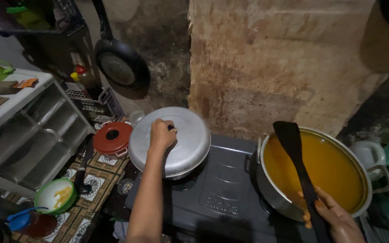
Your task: The person stirs a yellow liquid in a pot on a gas stove using a spatula, then moves to the sink to wash a green bowl with a sponge under running water. The person handles pot lids and a spatula during cooking, and a bowl and sponge during washing.
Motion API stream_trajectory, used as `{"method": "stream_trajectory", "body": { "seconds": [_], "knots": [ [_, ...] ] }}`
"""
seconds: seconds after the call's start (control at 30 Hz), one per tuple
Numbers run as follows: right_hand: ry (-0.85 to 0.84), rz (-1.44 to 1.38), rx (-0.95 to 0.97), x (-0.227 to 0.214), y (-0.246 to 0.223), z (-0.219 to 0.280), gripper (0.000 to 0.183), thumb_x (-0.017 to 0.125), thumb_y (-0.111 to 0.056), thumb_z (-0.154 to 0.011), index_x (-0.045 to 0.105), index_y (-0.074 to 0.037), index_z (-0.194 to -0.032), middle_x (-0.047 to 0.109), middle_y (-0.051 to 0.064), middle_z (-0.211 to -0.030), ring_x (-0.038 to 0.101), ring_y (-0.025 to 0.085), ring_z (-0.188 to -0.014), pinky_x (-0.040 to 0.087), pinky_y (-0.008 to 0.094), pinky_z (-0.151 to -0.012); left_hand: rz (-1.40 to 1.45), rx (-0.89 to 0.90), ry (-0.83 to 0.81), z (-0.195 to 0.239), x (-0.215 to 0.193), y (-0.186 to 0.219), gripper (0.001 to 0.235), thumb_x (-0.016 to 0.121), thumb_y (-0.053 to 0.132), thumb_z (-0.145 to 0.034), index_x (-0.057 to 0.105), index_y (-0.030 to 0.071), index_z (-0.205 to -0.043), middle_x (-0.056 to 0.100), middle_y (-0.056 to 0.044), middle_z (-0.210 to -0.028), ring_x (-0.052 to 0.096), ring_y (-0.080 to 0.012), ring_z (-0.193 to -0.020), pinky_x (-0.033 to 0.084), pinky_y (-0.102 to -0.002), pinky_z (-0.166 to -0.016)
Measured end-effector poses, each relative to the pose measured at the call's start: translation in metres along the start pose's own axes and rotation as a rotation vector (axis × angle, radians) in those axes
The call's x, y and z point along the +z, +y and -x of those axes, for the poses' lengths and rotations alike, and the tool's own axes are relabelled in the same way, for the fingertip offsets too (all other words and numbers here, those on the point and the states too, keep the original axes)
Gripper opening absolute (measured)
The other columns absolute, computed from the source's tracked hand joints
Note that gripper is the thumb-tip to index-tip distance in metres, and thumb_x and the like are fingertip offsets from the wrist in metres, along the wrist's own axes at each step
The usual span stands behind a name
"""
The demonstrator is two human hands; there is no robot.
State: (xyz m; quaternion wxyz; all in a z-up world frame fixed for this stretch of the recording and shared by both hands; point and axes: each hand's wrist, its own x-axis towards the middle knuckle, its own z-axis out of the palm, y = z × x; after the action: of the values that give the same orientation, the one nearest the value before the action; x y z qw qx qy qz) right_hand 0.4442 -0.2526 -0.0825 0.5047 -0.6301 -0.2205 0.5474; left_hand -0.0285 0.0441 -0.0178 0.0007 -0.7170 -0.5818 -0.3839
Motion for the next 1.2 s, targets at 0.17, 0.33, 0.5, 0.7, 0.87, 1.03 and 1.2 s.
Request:
{"method": "stream_trajectory", "body": {
  "seconds": [0.17,0.33,0.5,0.7,0.87,1.03,1.2],
  "knots": [
    [-0.07,-0.03,-0.022,0.001,0.003,-0.005,0.063,0.053,-0.023,-0.097,0.04,0.003,-0.153,0.066,0.025,-0.127,0.064,0.03,-0.086,0.053,0.041,-0.072,-0.016,-0.057,-0.051,0.001,-0.016,0.016,0.034,0.081,0.016,-0.072,0.079,0.004,-0.104,0.069,-0.025,-0.109,0.06,-0.0432,-0.109,0.049,-0.047,-0.099],
    [-0.065,0.0,-0.03,0.007,-0.001,0.002,0.061,0.053,-0.023,-0.1,0.039,0.004,-0.153,0.066,0.025,-0.125,0.063,0.032,-0.083,0.052,0.044,-0.069,-0.023,-0.093,-0.04,0.008,-0.031,0.032,0.037,0.081,0.019,-0.074,0.078,0.004,-0.107,0.068,-0.023,-0.116,0.057,-0.0417,-0.116,0.047,-0.047,-0.101],
    [-0.046,-0.011,-0.05,0.014,-0.006,0.009,0.061,0.049,-0.024,-0.103,0.034,0.002,-0.156,0.066,0.028,-0.127,0.064,0.032,-0.084,0.052,0.043,-0.07,-0.045,-0.045,-0.067,0.002,-0.032,0.033,0.038,0.08,0.021,-0.075,0.078,0.004,-0.109,0.068,-0.022,-0.117,0.057,-0.0414,-0.116,0.047,-0.046,-0.104],
    [-0.037,-0.095,-0.029,0.017,-0.01,0.014,0.063,0.047,-0.017,-0.102,0.027,-0.005,-0.16,0.064,0.027,-0.135,0.066,0.034,-0.092,0.052,0.045,-0.077,-0.035,0.039,-0.036,0.003,-0.028,0.054,0.035,0.078,0.019,-0.077,0.078,0.006,-0.109,0.068,-0.021,-0.12,0.057,-0.0408,-0.115,0.047,-0.047,-0.101],
    [-0.056,0.005,-0.187,0.003,-0.015,0.031,0.064,0.051,-0.01,-0.097,0.031,-0.003,-0.158,0.068,0.027,-0.134,0.07,0.032,-0.097,0.054,0.04,-0.087,0.042,0.17,-0.091,0.022,-0.022,0.113,0.036,0.08,0.019,-0.076,0.077,0.006,-0.11,0.068,-0.02,-0.116,0.056,-0.0409,-0.113,0.047,-0.048,-0.098],
    [-0.144,-0.138,-0.251,0.0,-0.02,0.052,0.058,0.053,-0.008,-0.094,0.041,0.001,-0.149,0.067,0.021,-0.134,0.072,0.028,-0.097,0.057,0.043,-0.083,0.324,0.32,-0.244,0.076,0.005,0.187,0.034,0.079,0.019,-0.08,0.075,0.004,-0.11,0.07,-0.02,-0.117,0.058,-0.0395,-0.112,0.046,-0.048,-0.098],
    [-0.14,-0.227,-0.31,0.009,-0.011,0.064,0.055,0.055,-0.006,-0.092,0.041,-0.004,-0.145,0.07,0.022,-0.128,0.072,0.03,-0.091,0.059,0.041,-0.079,0.801,0.06,-0.634,0.16,0.067,0.263,0.034,0.073,0.028,-0.092,0.072,0.005,-0.118,0.075,-0.009,-0.097,0.07,-0.0177,-0.081,0.056,-0.029,-0.071]
  ]
}}
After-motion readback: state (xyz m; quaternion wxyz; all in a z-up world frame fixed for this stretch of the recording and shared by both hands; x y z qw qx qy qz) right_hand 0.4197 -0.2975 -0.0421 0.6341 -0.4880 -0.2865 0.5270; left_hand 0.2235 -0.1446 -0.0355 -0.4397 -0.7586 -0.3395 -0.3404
